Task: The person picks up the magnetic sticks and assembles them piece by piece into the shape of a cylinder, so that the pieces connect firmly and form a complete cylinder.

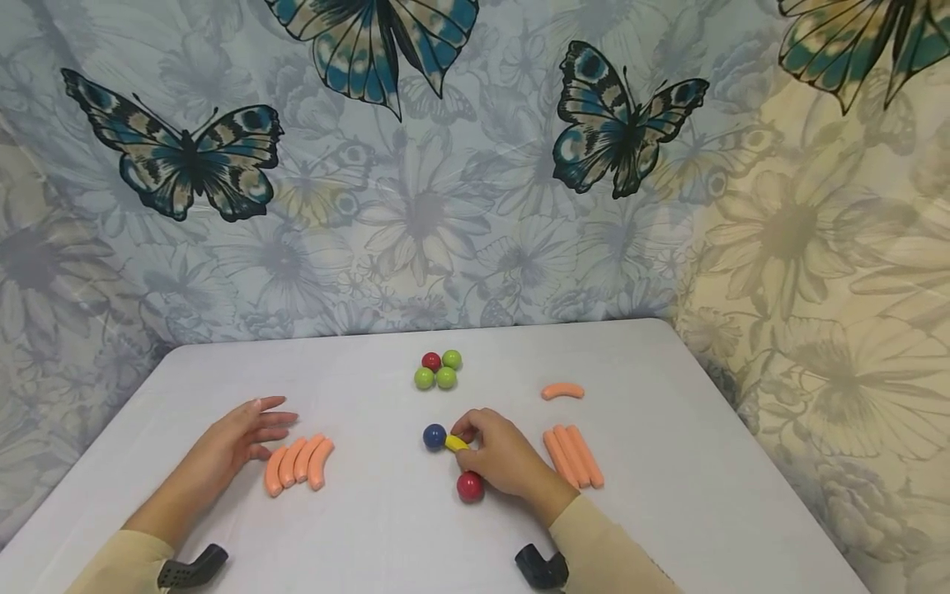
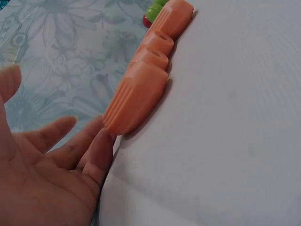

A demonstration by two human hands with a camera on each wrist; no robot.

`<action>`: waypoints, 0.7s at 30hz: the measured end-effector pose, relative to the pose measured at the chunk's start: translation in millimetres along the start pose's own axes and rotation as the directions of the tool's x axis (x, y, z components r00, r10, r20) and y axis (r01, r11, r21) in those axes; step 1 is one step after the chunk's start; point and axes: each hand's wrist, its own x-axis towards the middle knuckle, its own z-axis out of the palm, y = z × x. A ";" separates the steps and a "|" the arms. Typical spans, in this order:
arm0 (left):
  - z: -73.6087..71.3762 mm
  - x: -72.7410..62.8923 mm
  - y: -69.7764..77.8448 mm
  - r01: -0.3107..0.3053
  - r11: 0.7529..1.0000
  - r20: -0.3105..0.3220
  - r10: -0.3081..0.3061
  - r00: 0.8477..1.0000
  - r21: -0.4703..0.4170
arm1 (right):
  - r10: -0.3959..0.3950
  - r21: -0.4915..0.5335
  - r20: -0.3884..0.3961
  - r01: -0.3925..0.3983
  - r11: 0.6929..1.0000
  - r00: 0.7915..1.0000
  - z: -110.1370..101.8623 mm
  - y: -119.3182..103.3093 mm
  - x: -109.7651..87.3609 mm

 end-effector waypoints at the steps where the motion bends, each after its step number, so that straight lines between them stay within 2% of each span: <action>1: -0.9 0.2 -2.0 0.011 1.000 0.009 -0.011 1.000 0.011 | -0.002 0.000 -0.001 0.002 1.000 1.000 0.2 0.3 0.0; 5: -4.8 0.8 -7.2 -0.003 0.997 0.078 -0.002 0.997 0.073 | -0.010 0.001 -0.004 0.010 1.000 1.000 0.7 0.9 -0.2; 8: -7.3 -0.8 -8.6 -0.054 0.992 0.155 0.036 0.987 0.114 | -0.008 -0.002 -0.008 0.008 1.000 1.000 0.6 1.2 -0.3; 11: -8.7 -2.5 -7.8 -0.057 0.988 0.182 0.030 0.983 0.142 | -0.009 0.002 -0.004 0.009 1.000 1.000 0.5 1.3 -0.3; 15: -9.2 -4.1 -3.6 -0.025 0.964 0.119 -0.007 0.993 0.266 | -0.008 0.010 0.007 0.008 1.000 1.000 0.2 1.2 -0.2; 18: -9.7 -4.7 1.0 0.016 0.923 0.046 -0.036 0.998 0.384 | -0.001 0.004 0.005 0.001 1.000 1.000 -0.1 0.7 0.0; 21: -10.6 -5.6 4.5 0.062 0.870 -0.026 -0.057 0.998 0.489 | 0.005 0.000 0.002 -0.005 1.000 1.000 0.5 -0.7 0.3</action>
